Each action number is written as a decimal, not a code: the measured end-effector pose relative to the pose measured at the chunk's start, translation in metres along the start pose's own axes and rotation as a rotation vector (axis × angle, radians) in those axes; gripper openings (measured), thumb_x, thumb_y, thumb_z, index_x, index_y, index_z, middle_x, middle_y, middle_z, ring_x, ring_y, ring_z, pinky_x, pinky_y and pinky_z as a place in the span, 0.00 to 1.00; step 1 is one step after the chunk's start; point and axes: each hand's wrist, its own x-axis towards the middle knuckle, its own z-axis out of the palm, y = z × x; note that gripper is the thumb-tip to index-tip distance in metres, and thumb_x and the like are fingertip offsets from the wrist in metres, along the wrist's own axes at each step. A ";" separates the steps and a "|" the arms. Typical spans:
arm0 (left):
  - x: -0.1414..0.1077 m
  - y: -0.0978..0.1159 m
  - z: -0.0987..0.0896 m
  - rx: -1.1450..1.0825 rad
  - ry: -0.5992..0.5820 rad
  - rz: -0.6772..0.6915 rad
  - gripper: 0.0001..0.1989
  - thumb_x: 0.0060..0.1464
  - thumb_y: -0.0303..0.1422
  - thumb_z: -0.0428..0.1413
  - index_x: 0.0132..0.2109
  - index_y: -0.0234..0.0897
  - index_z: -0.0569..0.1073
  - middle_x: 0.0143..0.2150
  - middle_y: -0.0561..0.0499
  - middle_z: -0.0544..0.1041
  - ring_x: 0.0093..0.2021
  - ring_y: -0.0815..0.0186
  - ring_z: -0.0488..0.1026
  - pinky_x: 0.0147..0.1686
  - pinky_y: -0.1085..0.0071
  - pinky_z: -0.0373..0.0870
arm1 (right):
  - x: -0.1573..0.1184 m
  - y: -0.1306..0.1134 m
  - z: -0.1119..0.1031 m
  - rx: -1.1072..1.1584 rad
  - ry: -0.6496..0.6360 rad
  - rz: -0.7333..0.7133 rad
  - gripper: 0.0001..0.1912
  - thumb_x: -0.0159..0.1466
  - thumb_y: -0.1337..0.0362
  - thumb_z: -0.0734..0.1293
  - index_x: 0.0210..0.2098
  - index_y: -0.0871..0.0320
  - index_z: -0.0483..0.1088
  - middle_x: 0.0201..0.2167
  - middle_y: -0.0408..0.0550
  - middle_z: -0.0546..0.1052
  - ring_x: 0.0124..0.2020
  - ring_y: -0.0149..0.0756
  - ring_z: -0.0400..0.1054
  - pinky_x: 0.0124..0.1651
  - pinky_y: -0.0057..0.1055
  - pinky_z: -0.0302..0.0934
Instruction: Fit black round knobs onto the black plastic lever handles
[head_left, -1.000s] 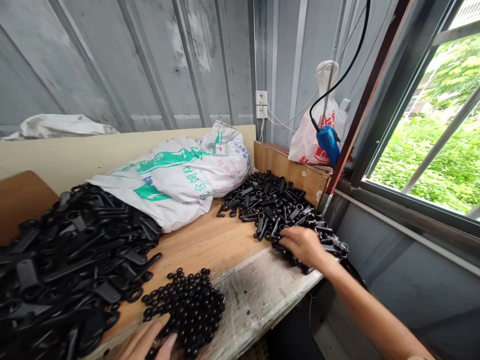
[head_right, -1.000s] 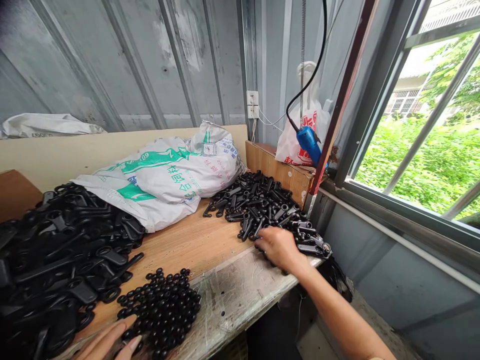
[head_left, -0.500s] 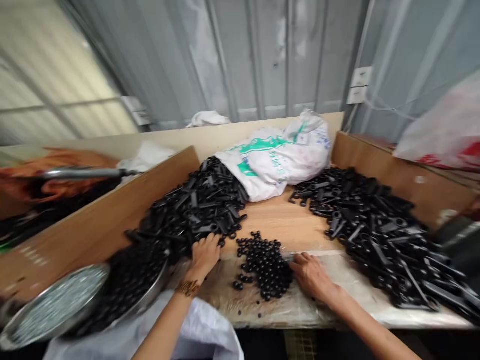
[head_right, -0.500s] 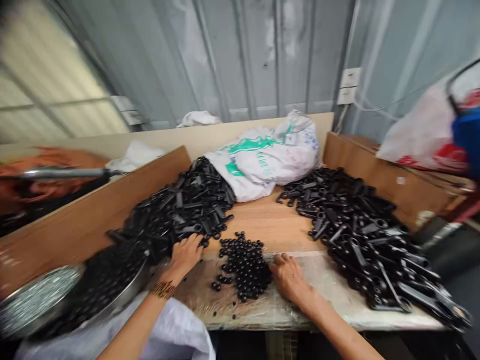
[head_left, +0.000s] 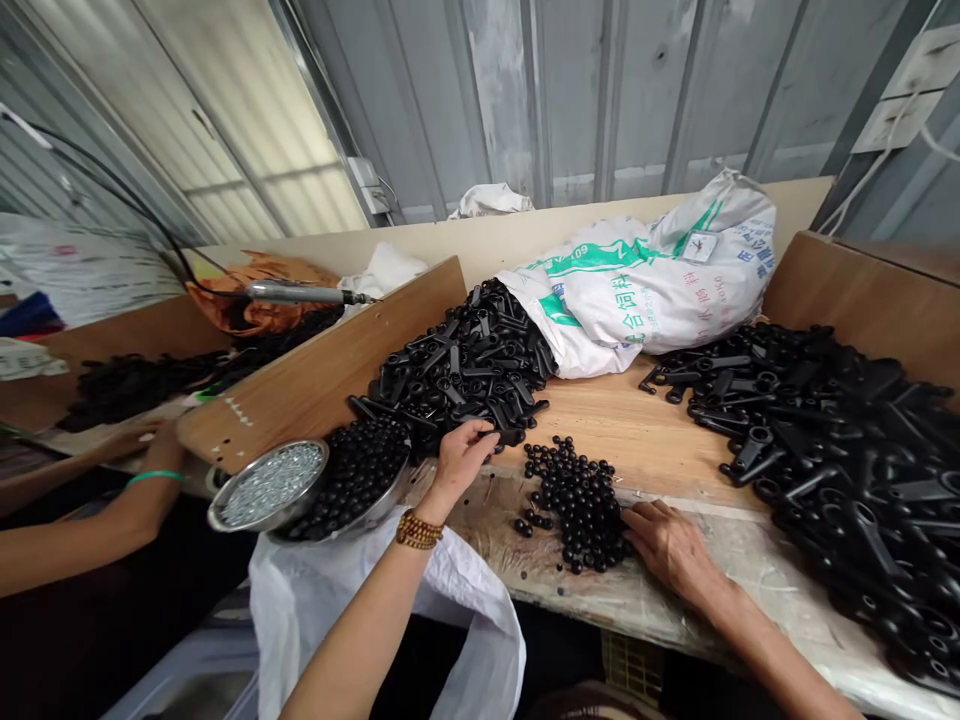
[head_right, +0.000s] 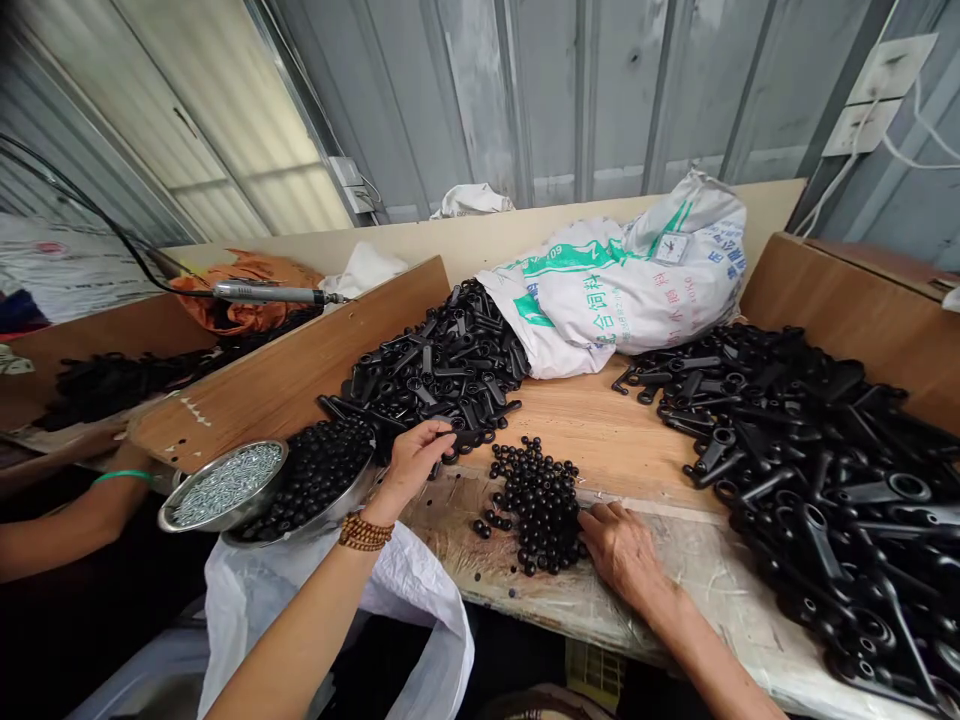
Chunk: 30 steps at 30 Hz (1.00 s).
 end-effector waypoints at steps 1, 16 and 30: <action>-0.007 -0.001 0.003 -0.031 -0.028 -0.024 0.13 0.50 0.40 0.50 0.37 0.35 0.71 0.25 0.52 0.75 0.26 0.67 0.73 0.24 0.75 0.66 | 0.000 -0.001 0.000 0.000 0.003 -0.002 0.08 0.63 0.67 0.59 0.33 0.55 0.69 0.32 0.47 0.73 0.35 0.39 0.65 0.36 0.31 0.54; -0.058 -0.013 0.011 0.413 -0.336 0.015 0.13 0.40 0.24 0.55 0.37 0.37 0.75 0.38 0.48 0.75 0.40 0.61 0.70 0.43 0.67 0.64 | -0.002 0.000 -0.002 0.001 -0.075 0.106 0.06 0.61 0.67 0.60 0.33 0.56 0.69 0.33 0.47 0.73 0.38 0.40 0.66 0.34 0.29 0.54; -0.043 -0.003 0.030 0.693 -0.285 -0.193 0.21 0.56 0.43 0.42 0.41 0.37 0.75 0.35 0.38 0.77 0.39 0.48 0.74 0.38 0.55 0.66 | -0.029 -0.003 -0.016 1.320 0.217 0.380 0.13 0.52 0.59 0.70 0.36 0.58 0.75 0.27 0.44 0.75 0.27 0.33 0.66 0.32 0.29 0.59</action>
